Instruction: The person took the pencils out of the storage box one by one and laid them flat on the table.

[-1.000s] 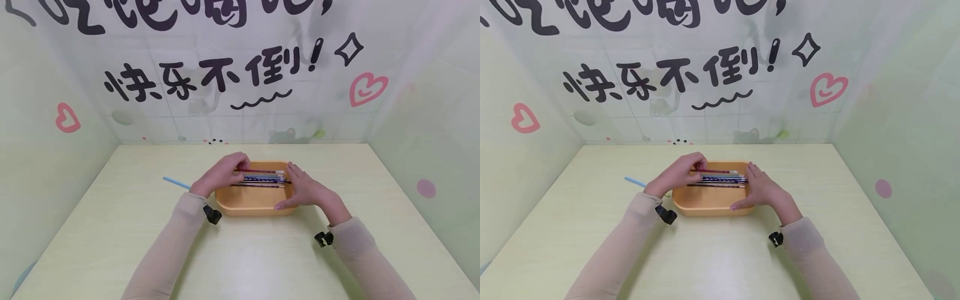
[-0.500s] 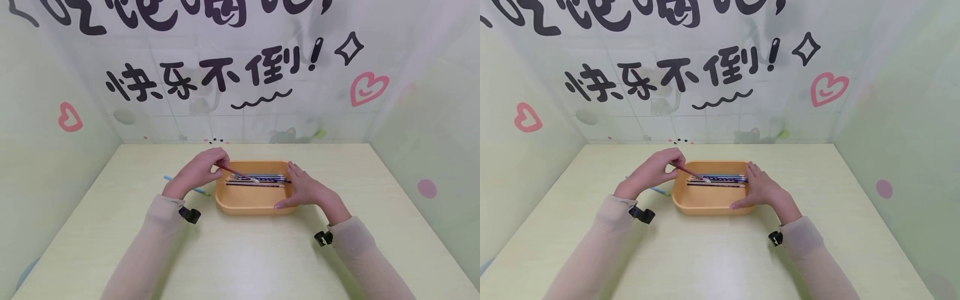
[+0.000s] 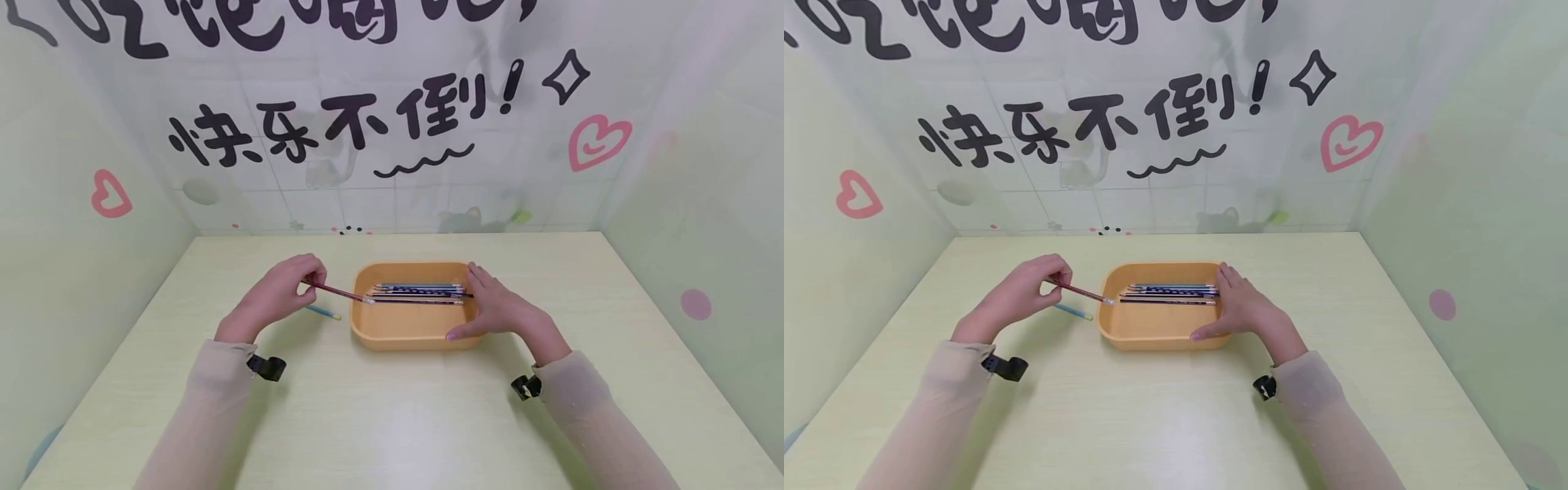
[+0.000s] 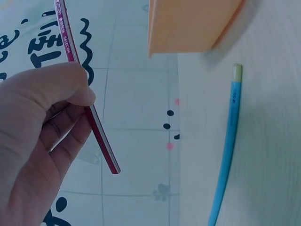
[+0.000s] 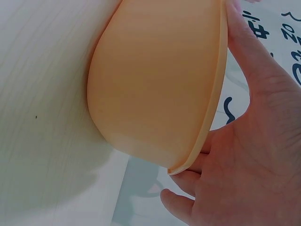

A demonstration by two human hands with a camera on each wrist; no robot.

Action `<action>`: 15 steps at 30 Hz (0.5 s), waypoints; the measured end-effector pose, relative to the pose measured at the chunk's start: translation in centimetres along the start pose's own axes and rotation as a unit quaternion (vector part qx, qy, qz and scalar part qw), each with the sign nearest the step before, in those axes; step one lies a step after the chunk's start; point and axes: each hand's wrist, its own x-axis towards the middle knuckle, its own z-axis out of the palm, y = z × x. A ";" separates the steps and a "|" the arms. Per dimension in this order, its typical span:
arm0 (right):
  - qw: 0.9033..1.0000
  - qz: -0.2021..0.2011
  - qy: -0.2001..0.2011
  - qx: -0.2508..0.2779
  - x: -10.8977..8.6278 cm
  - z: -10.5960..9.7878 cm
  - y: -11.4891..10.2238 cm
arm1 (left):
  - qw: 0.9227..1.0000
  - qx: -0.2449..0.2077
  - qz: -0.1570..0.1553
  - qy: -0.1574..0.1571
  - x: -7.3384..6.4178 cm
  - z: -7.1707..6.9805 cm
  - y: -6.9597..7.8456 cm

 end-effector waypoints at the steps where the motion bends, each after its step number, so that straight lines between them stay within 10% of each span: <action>1: 1.000 0.000 0.000 0.001 0.0 0.0 0.0 | 1.000 0.004 -0.003 -0.001 -0.3 0.0 -0.3; 15: 1.000 0.002 -0.003 -0.010 0.0 -0.1 -0.2 | 0.997 0.065 -0.030 -0.030 -3.2 -0.2 -3.7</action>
